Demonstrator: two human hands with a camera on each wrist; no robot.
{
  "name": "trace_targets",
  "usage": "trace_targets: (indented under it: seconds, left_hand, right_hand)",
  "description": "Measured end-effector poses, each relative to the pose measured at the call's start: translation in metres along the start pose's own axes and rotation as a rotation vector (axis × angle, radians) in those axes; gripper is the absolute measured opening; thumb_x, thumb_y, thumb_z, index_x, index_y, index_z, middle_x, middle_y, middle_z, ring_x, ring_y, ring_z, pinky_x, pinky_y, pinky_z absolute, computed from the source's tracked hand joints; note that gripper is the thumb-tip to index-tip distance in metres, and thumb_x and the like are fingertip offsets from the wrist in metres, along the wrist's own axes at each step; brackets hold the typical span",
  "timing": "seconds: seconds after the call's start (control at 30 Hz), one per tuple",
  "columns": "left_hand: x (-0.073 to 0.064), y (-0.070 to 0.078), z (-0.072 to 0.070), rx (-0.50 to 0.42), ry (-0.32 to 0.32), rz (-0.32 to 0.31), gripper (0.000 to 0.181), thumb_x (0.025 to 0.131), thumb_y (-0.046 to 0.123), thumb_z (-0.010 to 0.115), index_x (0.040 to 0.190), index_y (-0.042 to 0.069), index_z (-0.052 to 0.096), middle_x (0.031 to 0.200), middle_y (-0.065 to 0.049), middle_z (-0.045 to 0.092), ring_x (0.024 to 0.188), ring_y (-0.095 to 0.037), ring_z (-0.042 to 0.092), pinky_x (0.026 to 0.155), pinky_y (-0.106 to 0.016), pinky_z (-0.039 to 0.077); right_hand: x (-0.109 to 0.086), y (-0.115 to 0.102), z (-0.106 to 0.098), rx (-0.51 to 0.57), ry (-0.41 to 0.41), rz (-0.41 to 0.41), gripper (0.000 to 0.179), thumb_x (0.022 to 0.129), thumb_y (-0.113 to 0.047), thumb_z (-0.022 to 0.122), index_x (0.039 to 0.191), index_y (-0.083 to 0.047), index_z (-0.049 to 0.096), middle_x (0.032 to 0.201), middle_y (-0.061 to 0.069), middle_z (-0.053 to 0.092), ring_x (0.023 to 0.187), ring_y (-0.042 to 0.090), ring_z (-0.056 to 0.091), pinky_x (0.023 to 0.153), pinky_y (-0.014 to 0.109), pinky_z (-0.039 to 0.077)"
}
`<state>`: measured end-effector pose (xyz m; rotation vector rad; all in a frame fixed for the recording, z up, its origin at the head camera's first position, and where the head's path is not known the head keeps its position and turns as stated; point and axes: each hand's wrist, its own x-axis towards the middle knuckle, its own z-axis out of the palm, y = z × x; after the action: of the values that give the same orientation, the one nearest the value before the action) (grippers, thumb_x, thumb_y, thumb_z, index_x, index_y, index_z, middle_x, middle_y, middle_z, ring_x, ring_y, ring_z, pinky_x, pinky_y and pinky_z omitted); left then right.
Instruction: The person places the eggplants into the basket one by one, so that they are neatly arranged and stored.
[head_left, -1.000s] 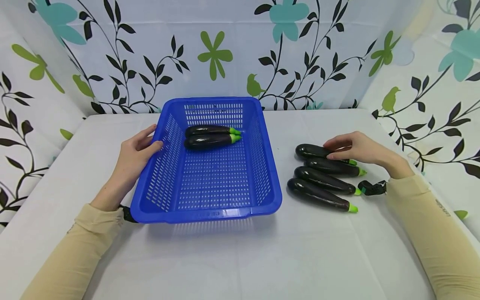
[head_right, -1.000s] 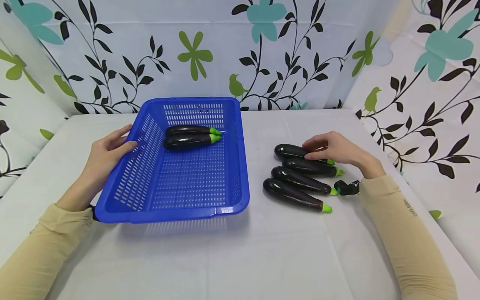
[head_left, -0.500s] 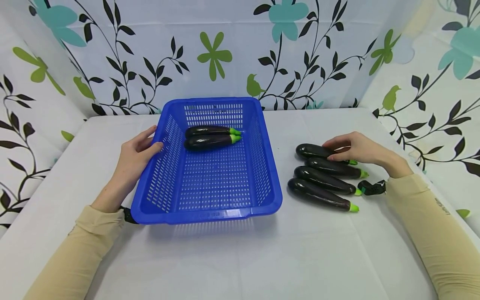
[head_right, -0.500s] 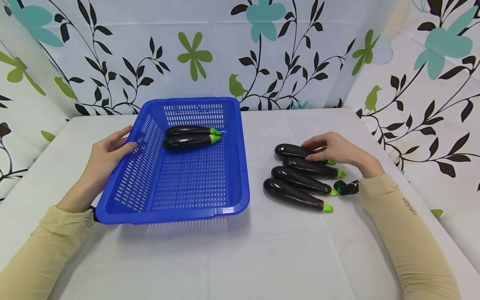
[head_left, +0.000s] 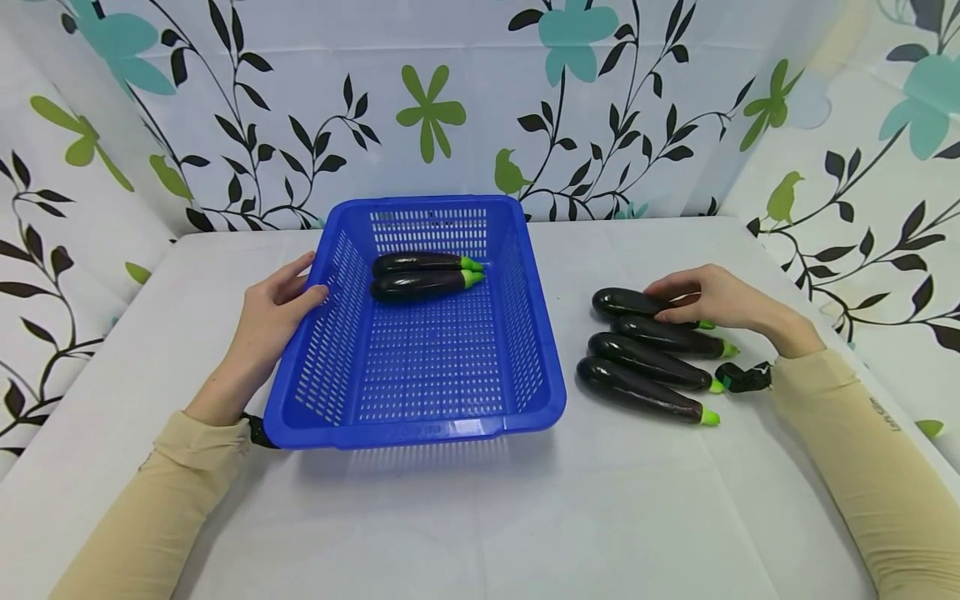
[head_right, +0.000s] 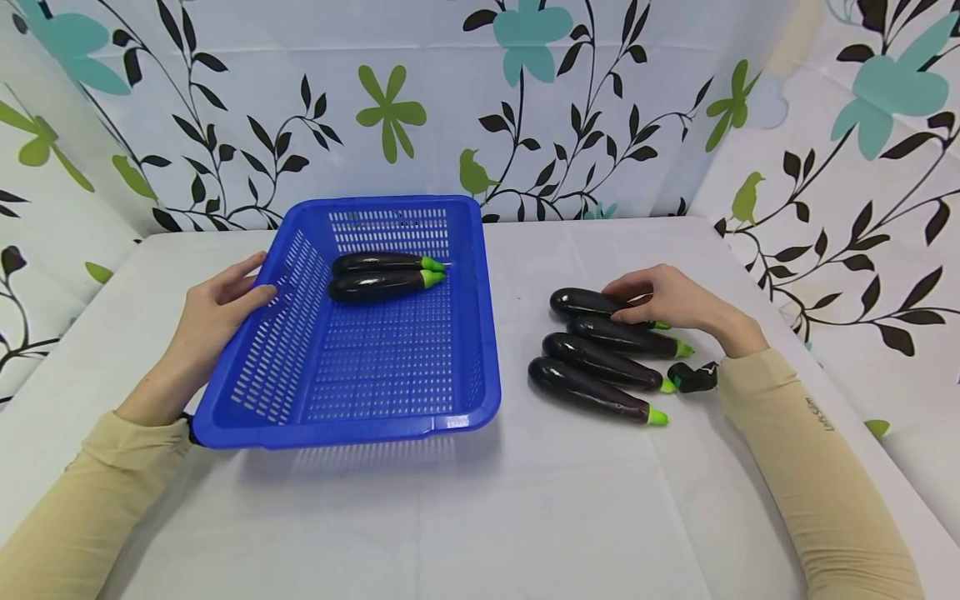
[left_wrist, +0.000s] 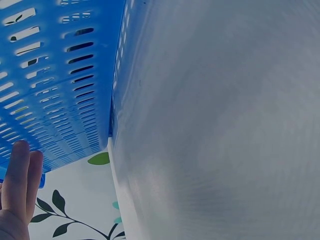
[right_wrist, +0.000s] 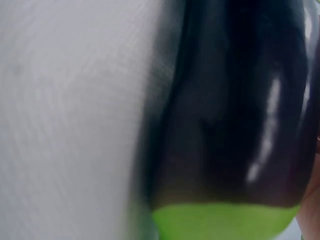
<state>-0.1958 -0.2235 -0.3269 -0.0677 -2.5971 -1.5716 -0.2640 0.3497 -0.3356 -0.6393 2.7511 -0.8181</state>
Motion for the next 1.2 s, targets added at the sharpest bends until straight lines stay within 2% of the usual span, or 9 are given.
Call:
trace_targets:
  seconds: [0.23, 0.9, 1.2]
  left_hand:
    - [-0.0003, 0.0004, 0.0004, 0.003, 0.000, -0.007, 0.062, 0.103, 0.033, 0.053, 0.159, 0.018, 0.029, 0.149, -0.022, 0.048, 0.110, -0.009, 0.057, 0.076, -0.007, 0.048]
    - [0.0003, -0.0025, 0.0030, -0.096, 0.020, -0.007, 0.063, 0.103, 0.031, 0.054, 0.158, 0.016, 0.029, 0.148, -0.026, 0.047, 0.089, 0.007, 0.060, 0.073, -0.012, 0.052]
    - [-0.0012, -0.0036, 0.0037, -0.132, 0.042, 0.003, 0.062, 0.102, 0.029, 0.055, 0.157, 0.016, 0.032, 0.145, -0.027, 0.050, 0.086, 0.009, 0.063, 0.071, -0.014, 0.054]
  right_hand:
    - [-0.0005, -0.0030, -0.0011, -0.007, 0.007, 0.002, 0.040, 0.090, -0.018, 0.076, 0.128, -0.010, 0.068, 0.125, 0.008, 0.069, 0.112, 0.021, 0.063, 0.085, 0.017, 0.048]
    - [0.0007, -0.0026, 0.0004, -0.013, 0.006, 0.009, 0.041, 0.091, -0.019, 0.075, 0.130, -0.010, 0.067, 0.126, 0.009, 0.068, 0.113, 0.022, 0.061, 0.086, 0.017, 0.047]
    - [0.0005, -0.0023, 0.0012, -0.016, 0.007, 0.021, 0.041, 0.091, -0.019, 0.074, 0.130, -0.010, 0.066, 0.126, 0.009, 0.068, 0.115, 0.023, 0.060, 0.087, 0.017, 0.045]
